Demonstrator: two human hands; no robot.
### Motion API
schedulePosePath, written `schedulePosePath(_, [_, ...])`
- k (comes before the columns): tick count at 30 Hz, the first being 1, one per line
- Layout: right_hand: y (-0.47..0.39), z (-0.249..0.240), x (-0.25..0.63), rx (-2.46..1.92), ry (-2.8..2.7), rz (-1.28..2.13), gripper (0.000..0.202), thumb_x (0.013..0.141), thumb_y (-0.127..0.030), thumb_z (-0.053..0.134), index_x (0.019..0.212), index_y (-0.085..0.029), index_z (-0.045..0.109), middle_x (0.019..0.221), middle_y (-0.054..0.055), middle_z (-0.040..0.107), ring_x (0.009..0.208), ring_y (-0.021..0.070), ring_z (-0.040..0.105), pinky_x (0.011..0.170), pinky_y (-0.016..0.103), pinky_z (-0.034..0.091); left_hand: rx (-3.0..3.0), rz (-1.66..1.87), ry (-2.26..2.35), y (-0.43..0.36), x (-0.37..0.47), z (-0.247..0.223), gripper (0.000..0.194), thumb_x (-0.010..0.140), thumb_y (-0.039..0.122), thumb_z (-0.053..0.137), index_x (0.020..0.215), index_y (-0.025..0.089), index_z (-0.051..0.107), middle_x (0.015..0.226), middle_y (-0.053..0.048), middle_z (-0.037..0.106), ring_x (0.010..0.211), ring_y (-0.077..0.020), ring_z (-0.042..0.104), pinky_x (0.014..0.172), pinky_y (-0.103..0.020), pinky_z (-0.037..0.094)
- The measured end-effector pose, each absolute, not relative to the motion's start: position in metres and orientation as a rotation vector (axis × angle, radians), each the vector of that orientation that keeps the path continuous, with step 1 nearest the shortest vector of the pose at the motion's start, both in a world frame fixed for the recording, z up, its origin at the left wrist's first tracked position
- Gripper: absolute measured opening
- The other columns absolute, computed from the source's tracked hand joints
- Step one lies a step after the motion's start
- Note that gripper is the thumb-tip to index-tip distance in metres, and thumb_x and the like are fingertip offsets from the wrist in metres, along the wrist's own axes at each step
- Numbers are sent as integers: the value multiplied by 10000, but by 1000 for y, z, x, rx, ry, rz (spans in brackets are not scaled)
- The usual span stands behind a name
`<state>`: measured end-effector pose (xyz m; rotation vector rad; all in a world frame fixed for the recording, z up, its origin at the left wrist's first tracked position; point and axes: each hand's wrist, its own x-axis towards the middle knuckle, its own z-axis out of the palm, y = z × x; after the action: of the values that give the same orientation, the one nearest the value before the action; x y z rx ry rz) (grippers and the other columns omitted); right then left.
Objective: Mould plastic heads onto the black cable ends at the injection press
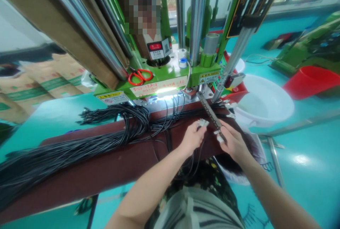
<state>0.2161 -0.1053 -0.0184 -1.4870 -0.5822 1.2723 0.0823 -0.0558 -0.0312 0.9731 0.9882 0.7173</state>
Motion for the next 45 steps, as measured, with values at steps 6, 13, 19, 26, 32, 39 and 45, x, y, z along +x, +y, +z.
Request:
schedulePosePath(6, [-107,-11,212,-1513,-626,1283,428,720,-414,596,1118,-255,600,807,2,574,572,82,458,433,154,359,1000,580,941,-57,82,-29,262,697,377,628,704,169,469,413,104,327,314,-21,247,324,-160,127])
schedulePosePath(13, [-109,-12,216,-1592,-912,1206,461,775,-397,524,1189,-197,562,910,75,616,648,137,543,454,190,412,1008,632,959,-57,81,-33,249,710,376,613,703,171,473,427,100,347,320,-17,252,331,-156,163])
schedulePosePath(19, [-110,-23,216,-1650,-1113,1078,544,788,-440,505,1253,-157,515,735,37,627,497,103,496,429,213,415,1093,679,978,-59,80,-39,212,739,348,575,702,168,470,456,86,371,340,-24,273,347,-162,202])
schedulePosePath(26, [-105,-21,225,-1535,-1303,936,422,747,-280,521,1142,-162,610,1083,87,638,955,213,592,763,279,495,1168,917,1019,-58,76,-42,239,818,414,454,766,181,456,518,71,396,406,-47,352,382,-159,278])
schedulePosePath(32, [-108,-17,223,-1560,-992,1206,462,755,-373,551,1180,-193,576,1036,82,645,745,165,606,544,224,484,1024,865,944,-61,75,-37,273,797,449,484,760,216,347,494,101,331,370,-36,260,337,-141,201])
schedulePosePath(39, [-108,-10,223,-1521,-880,1362,503,752,-381,573,1200,-153,567,598,14,568,466,82,437,346,169,296,1046,767,967,-59,73,-37,297,715,416,594,672,185,412,460,90,352,350,-24,253,336,-155,203])
schedulePosePath(45, [-106,-21,228,-1530,-1151,1269,484,759,-388,565,1193,-174,577,733,42,636,494,95,476,389,201,371,1041,804,984,-58,71,-38,314,691,412,620,636,172,426,447,93,346,352,-17,244,361,-164,213])
